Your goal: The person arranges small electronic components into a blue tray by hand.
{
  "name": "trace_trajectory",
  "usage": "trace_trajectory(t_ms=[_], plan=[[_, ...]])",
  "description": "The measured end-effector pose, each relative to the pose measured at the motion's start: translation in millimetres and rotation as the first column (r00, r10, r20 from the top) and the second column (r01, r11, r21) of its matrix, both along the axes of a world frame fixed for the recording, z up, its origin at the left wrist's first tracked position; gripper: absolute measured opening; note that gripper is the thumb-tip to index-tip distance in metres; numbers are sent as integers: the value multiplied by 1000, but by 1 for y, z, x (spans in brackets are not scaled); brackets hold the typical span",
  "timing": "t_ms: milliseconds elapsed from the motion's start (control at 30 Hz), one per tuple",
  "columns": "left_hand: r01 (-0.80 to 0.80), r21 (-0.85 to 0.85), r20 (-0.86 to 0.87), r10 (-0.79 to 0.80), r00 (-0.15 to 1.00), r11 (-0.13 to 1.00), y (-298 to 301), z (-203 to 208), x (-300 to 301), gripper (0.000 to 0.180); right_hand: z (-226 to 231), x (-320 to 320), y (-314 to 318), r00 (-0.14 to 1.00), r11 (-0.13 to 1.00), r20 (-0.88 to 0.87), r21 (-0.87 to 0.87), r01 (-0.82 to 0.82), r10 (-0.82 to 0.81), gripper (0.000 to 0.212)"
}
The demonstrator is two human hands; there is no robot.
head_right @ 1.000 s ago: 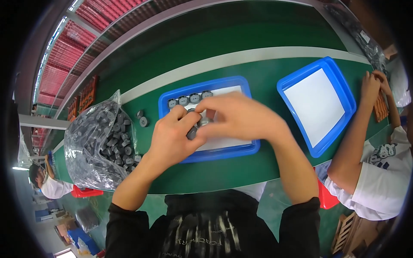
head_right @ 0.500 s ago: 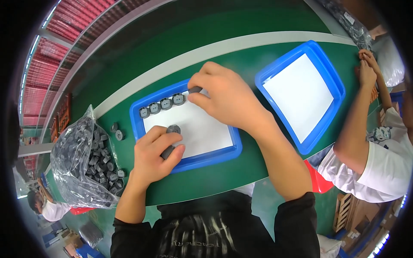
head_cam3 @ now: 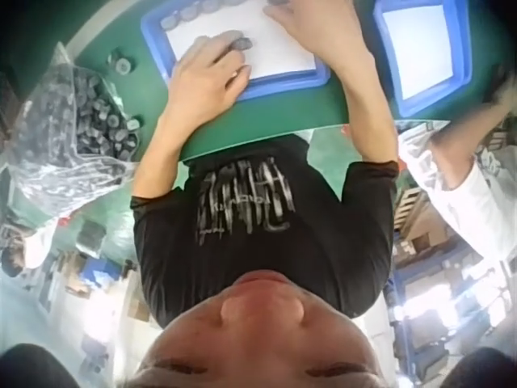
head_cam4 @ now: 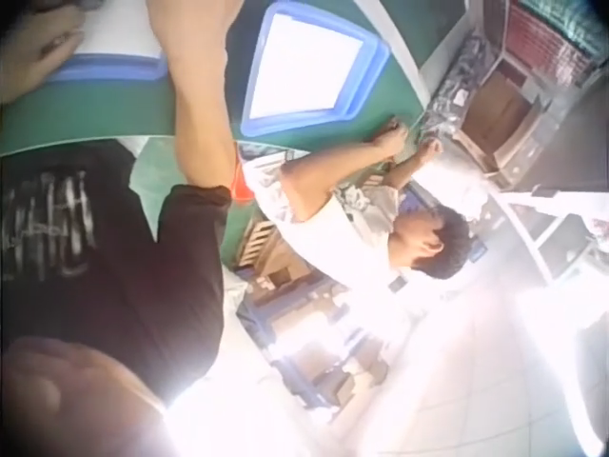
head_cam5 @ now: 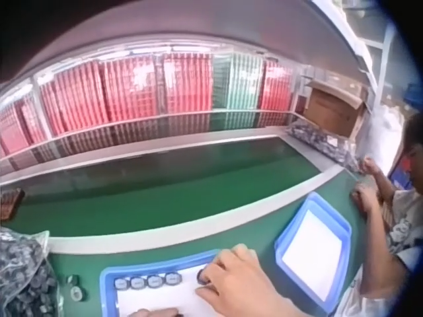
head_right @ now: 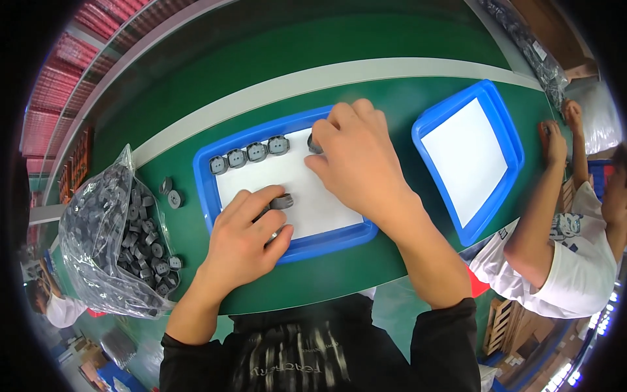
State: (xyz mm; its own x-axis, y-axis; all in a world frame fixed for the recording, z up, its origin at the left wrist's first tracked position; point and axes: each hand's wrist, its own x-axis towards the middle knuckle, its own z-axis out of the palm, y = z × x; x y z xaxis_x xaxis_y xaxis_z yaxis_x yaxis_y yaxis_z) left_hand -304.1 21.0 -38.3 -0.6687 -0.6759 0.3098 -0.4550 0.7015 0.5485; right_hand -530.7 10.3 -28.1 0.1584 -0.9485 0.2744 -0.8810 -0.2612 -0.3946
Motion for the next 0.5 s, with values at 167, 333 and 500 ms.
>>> trace_trajectory(t_ms=[167,333,500], plan=[[108,-34,-79,-110,991,994,-4,3,1,22,-4,3,-2,998,1000,-50,-18,-23,22,16],[123,34,-189,-115,975,992,-5,1,1,21,-7,7,-3,1000,998,-26,-67,9,-11,11],[155,31,-168,-147,975,987,-5,-2,0,18,-16,11,-7,999,994,-27,-109,33,-36,9]])
